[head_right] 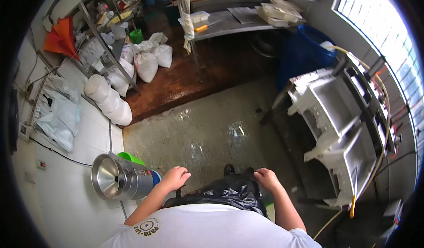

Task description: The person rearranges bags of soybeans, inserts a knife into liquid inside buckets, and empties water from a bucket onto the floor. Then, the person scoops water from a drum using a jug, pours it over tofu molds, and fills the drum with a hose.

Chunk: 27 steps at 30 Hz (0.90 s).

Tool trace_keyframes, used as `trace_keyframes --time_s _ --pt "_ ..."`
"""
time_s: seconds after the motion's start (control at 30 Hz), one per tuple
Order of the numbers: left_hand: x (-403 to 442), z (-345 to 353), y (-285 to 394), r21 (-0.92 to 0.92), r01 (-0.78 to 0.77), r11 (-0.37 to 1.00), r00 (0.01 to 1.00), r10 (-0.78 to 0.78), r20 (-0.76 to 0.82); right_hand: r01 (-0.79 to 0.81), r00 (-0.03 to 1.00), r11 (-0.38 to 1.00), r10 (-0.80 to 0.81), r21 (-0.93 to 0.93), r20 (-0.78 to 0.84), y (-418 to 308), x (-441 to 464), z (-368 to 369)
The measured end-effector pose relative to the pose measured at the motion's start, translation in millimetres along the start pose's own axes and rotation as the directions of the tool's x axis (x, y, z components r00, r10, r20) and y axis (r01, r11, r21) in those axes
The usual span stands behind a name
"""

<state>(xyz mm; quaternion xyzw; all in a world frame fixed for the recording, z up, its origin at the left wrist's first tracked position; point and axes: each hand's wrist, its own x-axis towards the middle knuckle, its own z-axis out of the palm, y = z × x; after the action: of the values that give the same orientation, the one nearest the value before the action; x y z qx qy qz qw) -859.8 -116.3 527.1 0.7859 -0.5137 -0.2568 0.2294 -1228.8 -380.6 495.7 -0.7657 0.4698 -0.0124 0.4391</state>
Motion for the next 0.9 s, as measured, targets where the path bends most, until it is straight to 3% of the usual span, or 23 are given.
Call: trace_keyframes --time_s 0.13,0.2,0.3,0.33,0.43,0.5,0.7,0.77,0.8,0.9 --pt "52.7 -45.7 7.7 0.209 -0.007 0.978 0.999 0.017 -0.045 -0.003 0.996 0.998 0.008 -0.061 0.086 -16.4 97.3 -25.7" --pt "72.3 -68.8 17.8 0.067 0.142 0.988 0.977 -0.128 -0.171 0.079 0.987 0.991 -0.062 -0.11 0.148 -48.6 140.3 -43.7" --pt "97.6 -86.8 0.7 -0.113 0.225 0.968 0.938 -0.247 -0.245 0.138 0.965 0.984 -0.108 -0.111 0.24 -107.5 194.7 -71.2" --pt "102.9 -91.4 -4.5 0.004 0.23 0.973 0.935 -0.22 -0.278 0.255 0.953 0.958 -0.225 -0.133 0.204 -114.9 217.1 -72.1" --pt "118.2 -100.0 -20.6 -0.034 0.366 0.93 0.909 -0.365 -0.203 0.297 0.944 0.923 -0.245 -0.246 0.221 -150.5 283.4 -67.3" --pt "127.9 -102.7 -36.5 -0.059 0.4 0.915 0.895 -0.404 -0.192 0.346 0.924 0.913 -0.291 -0.216 0.248 -176.3 322.6 -48.5" --pt "180.1 -127.2 -120.0 -0.177 0.448 0.877 0.862 -0.476 -0.176 0.359 0.884 0.924 -0.291 -0.133 0.364 -298.0 411.8 14.8" --pt "205.9 -139.3 -162.4 -0.227 0.465 0.856 0.845 -0.506 -0.176 0.492 0.852 0.86 -0.445 -0.133 0.276 -340.5 440.4 33.4" --pt "220.4 -147.0 -185.7 -0.227 0.438 0.87 0.846 -0.484 -0.223 0.466 0.827 0.885 -0.436 0.001 0.356 -357.0 459.7 43.6" --pt "261.9 -188.7 -244.9 -0.293 0.418 0.86 0.833 -0.492 -0.252 0.533 0.806 0.826 -0.428 -0.186 0.409 -401.2 526.4 71.5"
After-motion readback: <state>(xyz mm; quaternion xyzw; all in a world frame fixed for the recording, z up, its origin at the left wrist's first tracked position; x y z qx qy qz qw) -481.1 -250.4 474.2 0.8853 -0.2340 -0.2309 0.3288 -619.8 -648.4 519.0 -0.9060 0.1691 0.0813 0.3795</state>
